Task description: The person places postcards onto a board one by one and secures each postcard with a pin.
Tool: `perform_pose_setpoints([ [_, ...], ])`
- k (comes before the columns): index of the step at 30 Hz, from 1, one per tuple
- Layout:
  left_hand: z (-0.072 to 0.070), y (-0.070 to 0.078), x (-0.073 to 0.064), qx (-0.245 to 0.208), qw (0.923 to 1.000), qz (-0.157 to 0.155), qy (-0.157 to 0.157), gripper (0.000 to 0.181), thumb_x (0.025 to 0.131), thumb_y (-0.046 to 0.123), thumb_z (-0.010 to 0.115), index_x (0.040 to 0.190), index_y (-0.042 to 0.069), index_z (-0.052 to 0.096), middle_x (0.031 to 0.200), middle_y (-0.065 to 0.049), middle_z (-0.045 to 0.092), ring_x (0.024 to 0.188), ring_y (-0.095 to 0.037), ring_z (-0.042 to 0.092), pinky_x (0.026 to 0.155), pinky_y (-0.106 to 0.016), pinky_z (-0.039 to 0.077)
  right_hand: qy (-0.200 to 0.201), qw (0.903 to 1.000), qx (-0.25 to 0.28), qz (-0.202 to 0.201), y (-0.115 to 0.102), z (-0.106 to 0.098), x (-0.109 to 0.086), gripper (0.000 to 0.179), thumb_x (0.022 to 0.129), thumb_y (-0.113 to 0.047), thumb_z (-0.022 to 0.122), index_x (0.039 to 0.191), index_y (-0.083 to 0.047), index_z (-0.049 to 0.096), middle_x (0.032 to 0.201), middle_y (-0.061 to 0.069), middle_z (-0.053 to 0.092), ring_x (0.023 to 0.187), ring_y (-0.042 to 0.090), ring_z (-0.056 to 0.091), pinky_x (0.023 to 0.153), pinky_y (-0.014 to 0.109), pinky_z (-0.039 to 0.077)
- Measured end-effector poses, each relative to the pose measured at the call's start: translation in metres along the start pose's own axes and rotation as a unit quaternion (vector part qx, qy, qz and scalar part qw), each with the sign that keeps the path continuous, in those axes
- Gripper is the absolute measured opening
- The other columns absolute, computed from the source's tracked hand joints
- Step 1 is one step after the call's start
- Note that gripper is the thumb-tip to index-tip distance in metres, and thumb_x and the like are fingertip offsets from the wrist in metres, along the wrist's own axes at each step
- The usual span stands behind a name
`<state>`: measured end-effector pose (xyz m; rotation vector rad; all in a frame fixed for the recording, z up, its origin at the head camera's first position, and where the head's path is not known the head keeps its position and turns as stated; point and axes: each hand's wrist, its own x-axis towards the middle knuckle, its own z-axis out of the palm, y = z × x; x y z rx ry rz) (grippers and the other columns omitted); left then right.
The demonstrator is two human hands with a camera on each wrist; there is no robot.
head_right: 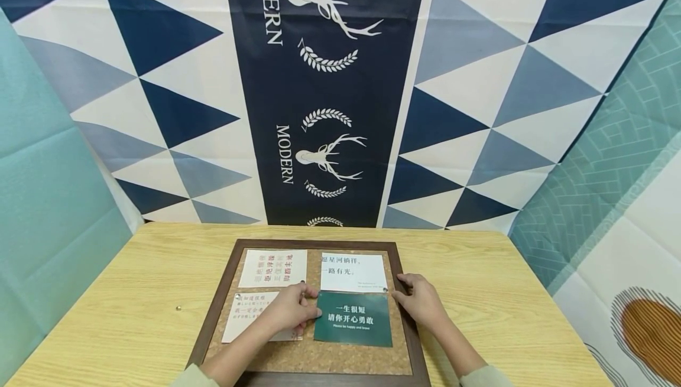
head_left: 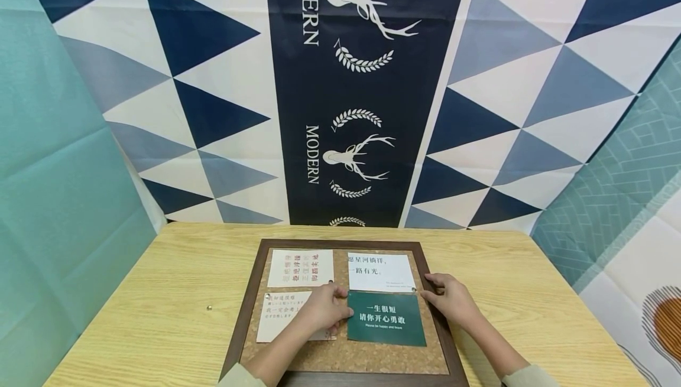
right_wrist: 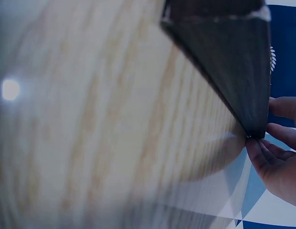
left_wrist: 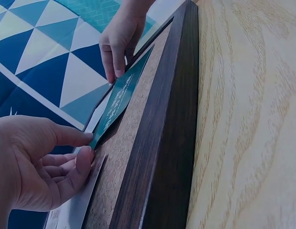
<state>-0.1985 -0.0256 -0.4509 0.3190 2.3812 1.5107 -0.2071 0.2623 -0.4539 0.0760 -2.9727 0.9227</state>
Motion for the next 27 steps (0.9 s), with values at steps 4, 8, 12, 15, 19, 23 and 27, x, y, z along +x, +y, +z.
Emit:
perform_pose_setpoints([
  [4,-0.002,0.0,-0.001,0.008,0.9999,0.008,0.004,0.036,0.081,0.006,0.069,0.112,-0.006,0.057,0.056,-0.002,0.053,0.036,-0.007,0.044,0.037,-0.019,0.039,0.0,1.0,0.0,-0.001,0.0,-0.001,0.0,0.047,0.087,-0.018,0.065,0.127,0.005,0.054,0.128,0.03,0.049,0.106,0.042,0.057,0.076,0.044,0.054],
  [8,-0.006,-0.001,-0.002,0.012,0.9998,0.01,0.007,0.037,0.081,0.01,0.069,0.114,-0.004,0.058,0.059,0.001,0.052,0.037,-0.007,0.042,0.039,-0.019,0.04,0.002,1.0,0.0,0.001,0.002,0.0,0.001,0.047,0.087,-0.018,0.065,0.127,0.005,0.054,0.127,0.03,0.05,0.105,0.042,0.057,0.076,0.044,0.053],
  [12,-0.012,-0.002,-0.003,-0.004,0.9999,0.011,0.003,0.037,0.083,0.012,0.068,0.115,-0.003,0.058,0.058,0.002,0.049,0.038,-0.006,0.04,0.04,-0.018,0.037,0.005,1.0,0.002,0.006,0.004,0.002,0.001,0.047,0.087,-0.017,0.065,0.127,0.004,0.054,0.126,0.029,0.051,0.106,0.041,0.057,0.077,0.044,0.053],
  [15,-0.016,-0.003,-0.004,-0.003,0.9999,0.012,0.01,0.036,0.082,0.013,0.068,0.113,-0.002,0.06,0.06,0.002,0.051,0.04,-0.006,0.042,0.041,-0.018,0.038,0.006,1.0,0.004,0.005,0.005,0.003,0.001,0.047,0.087,-0.017,0.065,0.127,0.004,0.054,0.127,0.028,0.051,0.106,0.042,0.057,0.077,0.044,0.053],
  [19,-0.021,-0.005,-0.006,0.012,0.9995,0.015,0.025,0.034,0.082,0.015,0.069,0.111,-0.001,0.061,0.069,0.0,0.057,0.045,-0.007,0.047,0.043,-0.019,0.043,0.007,1.0,0.005,0.004,0.005,0.003,0.001,0.046,0.087,-0.017,0.065,0.127,0.004,0.054,0.127,0.028,0.051,0.106,0.041,0.056,0.077,0.044,0.053],
  [23,-0.026,-0.006,-0.01,0.01,0.9995,0.012,0.026,0.036,0.083,0.017,0.068,0.113,-0.001,0.06,0.072,-0.003,0.06,0.047,-0.009,0.049,0.045,-0.022,0.044,0.007,0.9999,0.004,0.007,0.005,0.004,0.0,0.046,0.087,-0.017,0.065,0.127,0.004,0.054,0.127,0.028,0.051,0.106,0.041,0.057,0.077,0.044,0.053],
  [27,-0.034,-0.007,-0.013,0.014,0.9994,0.008,0.029,0.035,0.084,0.019,0.068,0.113,0.0,0.06,0.071,-0.003,0.06,0.048,-0.009,0.049,0.046,-0.023,0.041,0.005,0.9999,0.004,0.009,0.005,0.004,0.0,0.047,0.087,-0.018,0.065,0.127,0.003,0.054,0.127,0.028,0.051,0.106,0.041,0.056,0.077,0.044,0.053],
])
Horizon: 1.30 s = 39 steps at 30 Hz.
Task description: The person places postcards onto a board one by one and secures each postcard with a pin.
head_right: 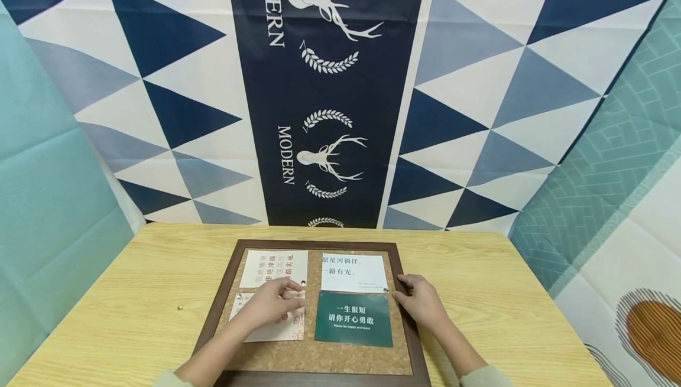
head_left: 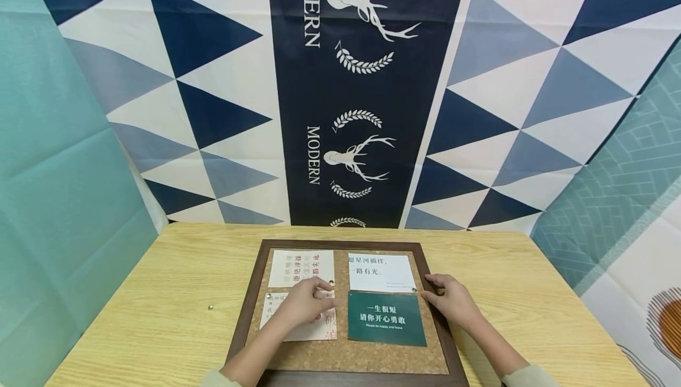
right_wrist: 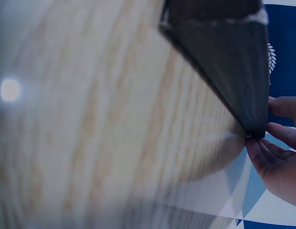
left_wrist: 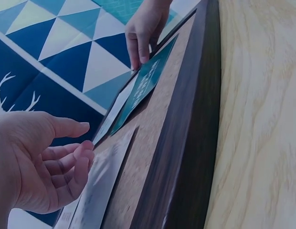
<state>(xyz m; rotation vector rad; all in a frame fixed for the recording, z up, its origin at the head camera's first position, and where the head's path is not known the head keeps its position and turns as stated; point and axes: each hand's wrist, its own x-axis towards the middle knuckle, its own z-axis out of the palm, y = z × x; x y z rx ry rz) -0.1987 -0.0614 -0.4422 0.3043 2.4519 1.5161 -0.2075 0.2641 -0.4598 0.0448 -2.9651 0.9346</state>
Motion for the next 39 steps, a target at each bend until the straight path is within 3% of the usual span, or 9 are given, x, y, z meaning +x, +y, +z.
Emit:
perform_pose_setpoints([
  [5,-0.012,-0.002,-0.003,0.011,0.9998,-0.004,0.015,0.034,0.084,0.021,0.068,0.111,0.001,0.062,0.069,-0.001,0.055,0.049,-0.01,0.05,0.046,-0.024,0.041,0.0,1.0,0.002,0.002,0.001,0.0,-0.001,0.047,0.087,-0.018,0.065,0.127,0.003,0.054,0.127,0.028,0.051,0.107,0.041,0.056,0.077,0.044,0.053],
  [14,-0.034,-0.012,-0.009,0.016,0.9988,-0.011,0.045,0.036,0.086,0.022,0.067,0.112,-0.002,0.061,0.074,-0.006,0.06,0.053,-0.012,0.054,0.048,-0.025,0.047,-0.001,1.0,0.002,0.001,0.001,0.001,0.001,0.048,0.087,-0.02,0.065,0.127,0.003,0.053,0.126,0.028,0.051,0.107,0.042,0.056,0.076,0.043,0.053],
  [22,-0.05,-0.013,-0.016,0.025,0.996,-0.025,0.082,0.033,0.084,0.02,0.068,0.11,0.0,0.063,0.075,-0.008,0.061,0.051,-0.013,0.052,0.045,-0.025,0.046,0.0,1.0,0.005,0.0,-0.001,-0.001,0.0,0.047,0.087,-0.018,0.065,0.127,0.003,0.053,0.126,0.028,0.051,0.106,0.042,0.057,0.075,0.042,0.054],
  [30,-0.064,-0.019,-0.021,0.016,0.9933,-0.033,0.11,0.031,0.083,0.016,0.069,0.109,0.001,0.063,0.077,-0.005,0.059,0.059,-0.017,0.053,0.05,-0.029,0.046,-0.003,1.0,0.002,0.001,-0.004,-0.003,0.0,0.047,0.087,-0.018,0.065,0.127,0.005,0.054,0.126,0.029,0.051,0.106,0.042,0.057,0.075,0.043,0.054],
  [39,-0.087,-0.032,-0.032,0.015,0.9921,-0.032,0.121,0.039,0.085,0.016,0.068,0.119,0.0,0.058,0.086,-0.005,0.059,0.069,-0.014,0.05,0.055,-0.025,0.042,-0.004,1.0,0.001,0.002,-0.003,-0.001,-0.001,0.047,0.087,-0.016,0.065,0.127,0.004,0.053,0.126,0.028,0.051,0.106,0.041,0.057,0.076,0.043,0.053],
])
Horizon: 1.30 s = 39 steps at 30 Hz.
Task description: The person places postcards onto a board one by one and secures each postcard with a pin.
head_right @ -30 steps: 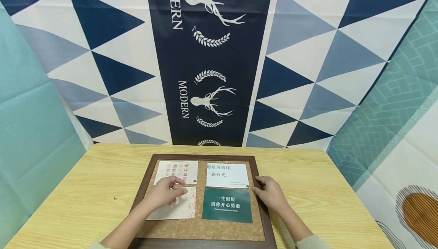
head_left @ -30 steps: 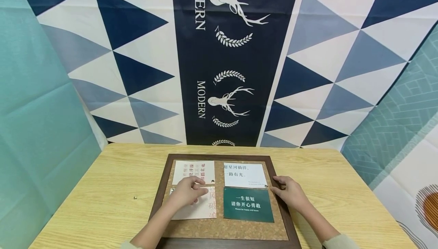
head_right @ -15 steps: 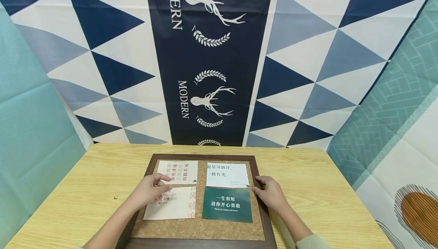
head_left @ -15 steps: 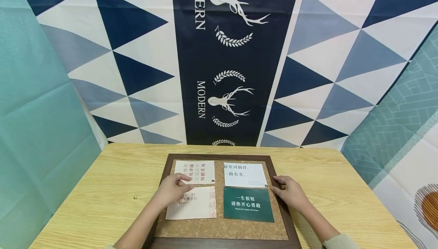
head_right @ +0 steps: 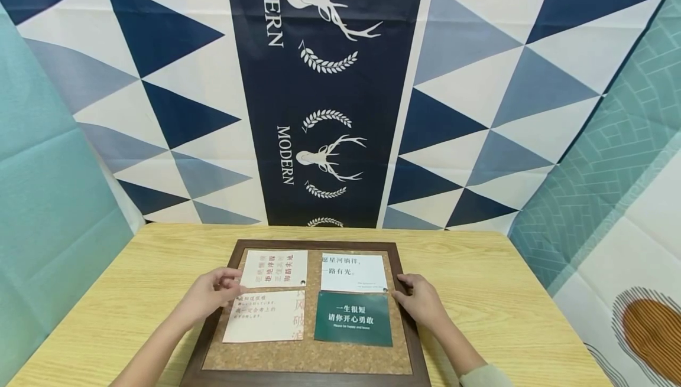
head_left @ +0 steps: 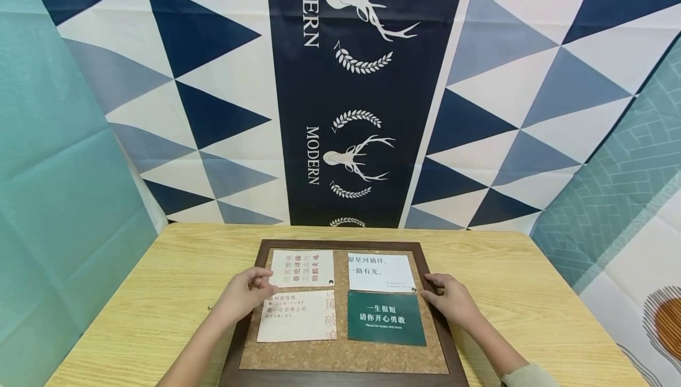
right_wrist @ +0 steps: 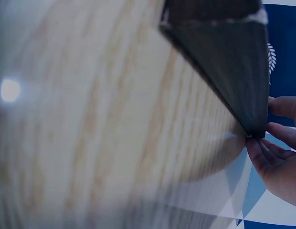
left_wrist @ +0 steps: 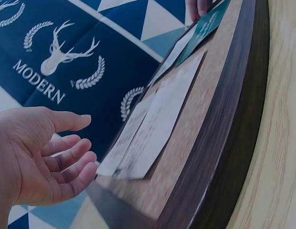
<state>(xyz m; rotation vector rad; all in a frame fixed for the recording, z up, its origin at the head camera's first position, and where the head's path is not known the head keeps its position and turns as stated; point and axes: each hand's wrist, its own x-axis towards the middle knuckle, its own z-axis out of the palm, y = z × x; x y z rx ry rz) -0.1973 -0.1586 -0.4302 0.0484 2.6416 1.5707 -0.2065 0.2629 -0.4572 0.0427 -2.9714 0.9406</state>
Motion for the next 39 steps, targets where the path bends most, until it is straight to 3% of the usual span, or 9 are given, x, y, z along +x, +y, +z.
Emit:
perform_pose_setpoints([
  [8,-0.027,-0.016,-0.007,0.026,0.9996,-0.008,0.011,0.043,0.086,0.021,0.067,0.123,0.004,0.056,0.1,-0.008,0.063,0.088,-0.016,0.058,0.07,-0.029,0.05,0.001,1.0,-0.001,-0.003,0.0,0.0,0.0,0.046,0.087,-0.016,0.064,0.127,0.004,0.053,0.127,0.028,0.051,0.107,0.042,0.056,0.077,0.044,0.053],
  [29,-0.08,-0.047,-0.021,0.051,0.9976,-0.033,0.032,0.055,0.088,0.028,0.065,0.131,-0.002,0.047,0.108,-0.014,0.061,0.089,-0.014,0.058,0.069,-0.026,0.05,0.0,1.0,-0.004,-0.008,0.001,-0.001,0.0,0.046,0.088,-0.016,0.064,0.127,0.004,0.053,0.127,0.028,0.051,0.107,0.041,0.056,0.078,0.045,0.053],
  [39,-0.088,-0.061,-0.026,0.089,0.9946,-0.05,0.019,0.054,0.086,0.026,0.067,0.127,-0.004,0.049,0.11,-0.018,0.059,0.097,-0.025,0.057,0.071,-0.031,0.05,0.002,1.0,-0.004,-0.006,0.0,0.0,0.0,0.046,0.087,-0.015,0.064,0.127,0.005,0.053,0.126,0.029,0.051,0.107,0.042,0.056,0.078,0.045,0.053],
])
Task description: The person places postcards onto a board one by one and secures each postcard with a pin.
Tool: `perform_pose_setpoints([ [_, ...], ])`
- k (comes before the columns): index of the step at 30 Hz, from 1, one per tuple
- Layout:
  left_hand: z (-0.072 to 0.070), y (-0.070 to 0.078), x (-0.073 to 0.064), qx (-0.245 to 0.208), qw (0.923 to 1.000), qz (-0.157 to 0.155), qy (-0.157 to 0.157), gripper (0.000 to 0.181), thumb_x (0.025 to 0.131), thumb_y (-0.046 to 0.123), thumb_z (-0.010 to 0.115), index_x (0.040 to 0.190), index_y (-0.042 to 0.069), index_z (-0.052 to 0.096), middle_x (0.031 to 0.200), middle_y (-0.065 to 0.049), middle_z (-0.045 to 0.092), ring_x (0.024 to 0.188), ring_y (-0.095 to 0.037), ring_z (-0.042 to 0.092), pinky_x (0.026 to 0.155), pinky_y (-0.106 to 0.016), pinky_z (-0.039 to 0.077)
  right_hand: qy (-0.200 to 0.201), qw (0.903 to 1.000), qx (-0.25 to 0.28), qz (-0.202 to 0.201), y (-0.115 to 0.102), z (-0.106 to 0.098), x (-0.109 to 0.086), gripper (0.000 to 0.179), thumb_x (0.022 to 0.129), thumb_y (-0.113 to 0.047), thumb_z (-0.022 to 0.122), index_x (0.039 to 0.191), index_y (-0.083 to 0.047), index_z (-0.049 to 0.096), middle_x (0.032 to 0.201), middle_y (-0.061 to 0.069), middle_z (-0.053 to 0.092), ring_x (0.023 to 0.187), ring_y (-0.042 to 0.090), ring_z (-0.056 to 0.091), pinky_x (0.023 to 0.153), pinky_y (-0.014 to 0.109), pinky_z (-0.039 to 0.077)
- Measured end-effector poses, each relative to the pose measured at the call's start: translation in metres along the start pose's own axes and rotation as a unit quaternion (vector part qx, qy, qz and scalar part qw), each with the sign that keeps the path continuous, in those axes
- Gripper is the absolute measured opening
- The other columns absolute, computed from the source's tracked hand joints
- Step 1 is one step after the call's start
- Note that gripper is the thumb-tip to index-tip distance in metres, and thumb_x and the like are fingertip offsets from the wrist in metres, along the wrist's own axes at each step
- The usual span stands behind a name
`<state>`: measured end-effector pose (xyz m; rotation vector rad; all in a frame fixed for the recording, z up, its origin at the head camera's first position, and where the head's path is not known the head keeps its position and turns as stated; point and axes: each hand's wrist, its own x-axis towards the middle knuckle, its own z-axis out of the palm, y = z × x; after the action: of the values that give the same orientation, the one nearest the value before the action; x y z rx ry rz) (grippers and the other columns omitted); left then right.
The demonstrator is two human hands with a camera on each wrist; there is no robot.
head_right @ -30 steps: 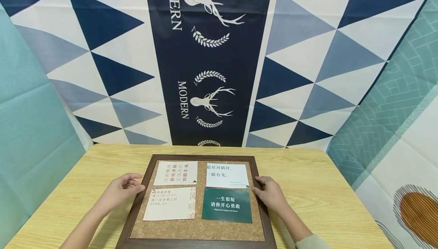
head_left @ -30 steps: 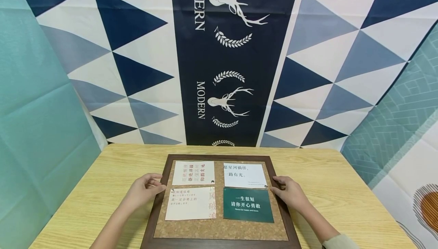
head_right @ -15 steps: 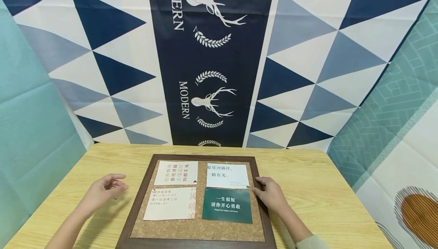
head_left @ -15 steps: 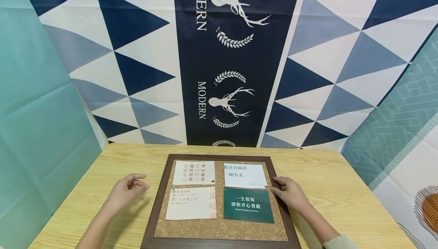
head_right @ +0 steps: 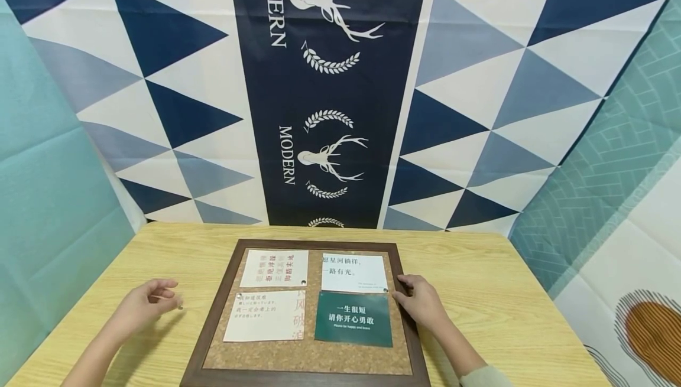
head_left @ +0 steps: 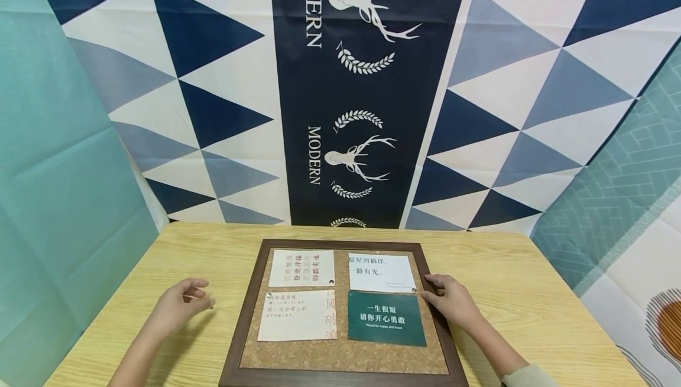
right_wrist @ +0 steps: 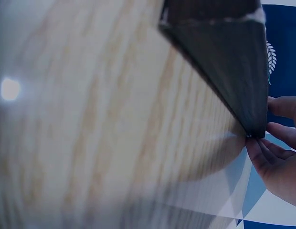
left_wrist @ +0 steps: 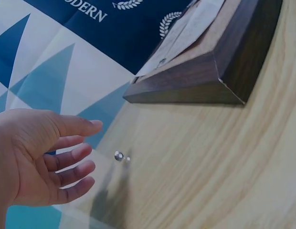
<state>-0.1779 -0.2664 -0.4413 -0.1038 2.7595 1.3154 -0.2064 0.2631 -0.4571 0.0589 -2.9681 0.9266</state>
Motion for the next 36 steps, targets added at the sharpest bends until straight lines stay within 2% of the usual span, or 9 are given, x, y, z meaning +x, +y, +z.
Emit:
perform_pose_setpoints([
  [8,0.004,-0.006,-0.001,0.031,0.9995,0.004,0.011,0.048,0.082,0.022,0.07,0.117,-0.006,0.054,0.101,-0.014,0.062,0.091,-0.024,0.058,0.067,-0.029,0.048,0.002,1.0,-0.002,0.0,0.001,0.001,0.001,0.046,0.087,-0.015,0.065,0.127,0.004,0.054,0.126,0.028,0.052,0.106,0.042,0.057,0.078,0.045,0.053],
  [17,0.012,-0.003,0.0,0.068,0.9975,-0.015,0.012,0.039,0.082,0.02,0.069,0.107,-0.008,0.058,0.087,-0.007,0.06,0.077,-0.016,0.054,0.06,-0.025,0.044,0.001,1.0,-0.002,0.002,0.003,0.001,0.001,0.046,0.087,-0.017,0.065,0.127,0.004,0.054,0.126,0.028,0.051,0.106,0.041,0.057,0.077,0.044,0.053],
  [36,0.023,-0.003,0.003,0.096,0.9947,-0.007,0.035,0.028,0.081,0.015,0.07,0.097,-0.006,0.063,0.083,-0.007,0.062,0.075,-0.016,0.056,0.061,-0.029,0.045,0.003,1.0,0.007,0.0,0.003,0.002,0.001,0.046,0.087,-0.016,0.065,0.127,0.003,0.054,0.127,0.027,0.051,0.106,0.04,0.057,0.074,0.041,0.054],
])
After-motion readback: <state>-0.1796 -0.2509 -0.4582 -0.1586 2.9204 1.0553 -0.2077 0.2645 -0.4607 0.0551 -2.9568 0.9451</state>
